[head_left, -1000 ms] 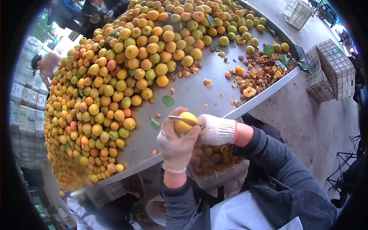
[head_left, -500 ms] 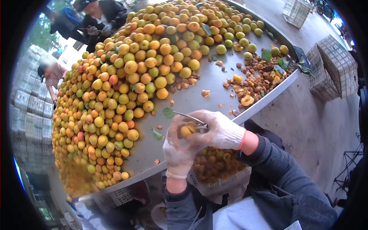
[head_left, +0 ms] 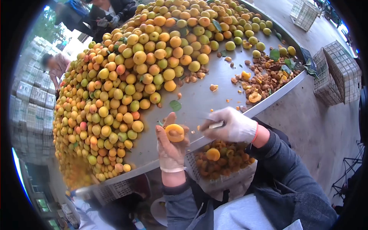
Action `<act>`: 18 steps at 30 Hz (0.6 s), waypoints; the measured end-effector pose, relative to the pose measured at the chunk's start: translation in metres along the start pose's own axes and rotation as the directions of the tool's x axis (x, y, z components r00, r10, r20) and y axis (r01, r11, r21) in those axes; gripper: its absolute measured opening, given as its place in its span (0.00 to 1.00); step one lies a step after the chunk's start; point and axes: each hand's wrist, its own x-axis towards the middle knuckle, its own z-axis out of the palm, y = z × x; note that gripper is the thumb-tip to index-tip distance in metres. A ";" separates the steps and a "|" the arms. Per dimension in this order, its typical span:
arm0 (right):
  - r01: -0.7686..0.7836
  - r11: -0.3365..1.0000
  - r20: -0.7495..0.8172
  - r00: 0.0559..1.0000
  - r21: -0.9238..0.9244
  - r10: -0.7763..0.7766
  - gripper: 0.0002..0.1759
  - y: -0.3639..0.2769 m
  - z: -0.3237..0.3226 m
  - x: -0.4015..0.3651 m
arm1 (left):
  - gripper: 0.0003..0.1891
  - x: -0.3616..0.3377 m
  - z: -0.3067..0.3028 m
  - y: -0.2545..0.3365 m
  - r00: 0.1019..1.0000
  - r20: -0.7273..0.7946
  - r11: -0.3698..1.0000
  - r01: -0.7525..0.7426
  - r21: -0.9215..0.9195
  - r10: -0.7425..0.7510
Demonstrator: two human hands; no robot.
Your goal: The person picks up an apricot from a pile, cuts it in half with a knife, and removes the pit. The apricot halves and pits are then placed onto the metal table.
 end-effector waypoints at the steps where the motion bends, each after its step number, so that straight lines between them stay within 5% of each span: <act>1: -0.327 0.930 -0.039 0.940 0.169 0.338 0.10 -0.002 -0.007 -0.008 | 0.32 0.000 0.000 -0.001 0.999 0.028 1.000 0.019 0.005 -0.019; 2: -0.356 0.841 -0.116 0.893 0.406 0.434 0.09 -0.020 -0.009 -0.007 | 0.32 0.000 0.004 -0.002 0.997 0.059 0.999 0.038 0.012 -0.039; 4: -0.051 0.675 -0.227 0.921 0.736 0.317 0.09 -0.013 -0.009 -0.003 | 0.30 -0.002 0.014 -0.004 0.993 -0.047 0.991 0.114 0.068 -0.111; 5: -0.050 0.676 -0.231 0.919 0.735 0.319 0.09 -0.013 -0.006 -0.002 | 0.29 -0.004 0.014 -0.007 0.993 -0.013 0.977 0.114 0.182 -0.113; 7: 0.273 0.479 -0.414 0.884 0.834 0.217 0.08 -0.015 0.006 0.003 | 0.27 -0.006 0.016 -0.012 0.992 0.025 0.948 0.114 0.297 -0.127; 10: 0.325 0.616 -0.534 0.824 0.717 0.187 0.09 -0.027 0.018 0.006 | 0.24 -0.010 0.020 -0.019 0.990 0.004 0.943 0.132 0.305 -0.140; 12: 0.309 0.581 -0.494 0.849 0.753 0.188 0.09 -0.028 0.021 0.004 | 0.24 -0.009 0.020 -0.025 0.997 0.061 0.854 -0.065 0.516 0.038; 14: 0.356 0.738 -0.609 0.787 0.574 0.094 0.09 -0.027 0.030 0.011 | 0.23 -0.013 0.028 -0.019 1.000 0.004 0.878 0.020 0.479 -0.026; 16: 0.329 0.739 -0.583 0.806 0.588 0.105 0.10 -0.030 0.030 0.010 | 0.21 -0.014 0.032 -0.020 0.994 -0.054 0.894 0.106 0.436 -0.092; 18: 0.417 0.864 -0.608 0.775 0.281 -0.175 0.12 -0.024 0.034 0.012 | 0.19 -0.012 0.032 -0.026 0.996 -0.090 0.834 0.032 0.550 0.021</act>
